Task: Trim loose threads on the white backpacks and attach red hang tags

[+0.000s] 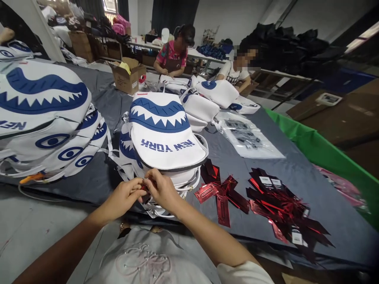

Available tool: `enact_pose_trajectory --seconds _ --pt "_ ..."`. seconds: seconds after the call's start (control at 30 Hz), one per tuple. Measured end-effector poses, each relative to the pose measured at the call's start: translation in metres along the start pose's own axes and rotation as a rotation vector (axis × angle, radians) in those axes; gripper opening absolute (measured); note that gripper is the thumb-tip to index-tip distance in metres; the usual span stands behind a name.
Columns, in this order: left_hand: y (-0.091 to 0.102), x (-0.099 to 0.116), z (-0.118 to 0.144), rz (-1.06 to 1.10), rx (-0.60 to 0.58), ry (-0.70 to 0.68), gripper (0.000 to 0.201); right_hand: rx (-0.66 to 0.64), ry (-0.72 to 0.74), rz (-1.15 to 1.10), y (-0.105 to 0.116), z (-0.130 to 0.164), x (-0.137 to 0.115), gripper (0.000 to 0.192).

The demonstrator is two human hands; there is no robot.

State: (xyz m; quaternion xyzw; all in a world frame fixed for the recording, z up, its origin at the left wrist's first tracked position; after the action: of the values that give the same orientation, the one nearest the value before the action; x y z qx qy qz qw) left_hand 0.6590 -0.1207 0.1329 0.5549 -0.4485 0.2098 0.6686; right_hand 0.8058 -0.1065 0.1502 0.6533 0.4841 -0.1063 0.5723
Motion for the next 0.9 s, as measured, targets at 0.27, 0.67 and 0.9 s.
enact_pose_trajectory --seconds 0.27,0.67,0.9 --pt "-0.001 0.003 0.003 -0.066 0.058 0.054 0.015 0.008 0.041 -0.087 0.004 0.001 0.002 0.010" --pt "0.033 0.001 -0.038 -0.078 -0.134 -0.259 0.017 0.211 -0.113 -0.123 -0.003 -0.005 -0.010 0.008" --pt "0.041 -0.003 -0.065 -0.334 -0.342 -0.500 0.015 0.475 -0.327 0.017 -0.017 0.004 -0.006 0.021"
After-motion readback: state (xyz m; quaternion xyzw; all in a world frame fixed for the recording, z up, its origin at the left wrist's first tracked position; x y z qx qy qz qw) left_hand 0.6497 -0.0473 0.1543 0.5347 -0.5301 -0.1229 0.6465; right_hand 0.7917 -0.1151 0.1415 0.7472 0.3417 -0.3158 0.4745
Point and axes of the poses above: each hand's wrist, its own z-axis away from the middle knuckle, its own y-axis out of the back of the hand, x = y × z, the point moved 4 cm from there along -z, towards the middle knuckle, and after that the axes turned 2 degrees about y, right-handed, at the moved point
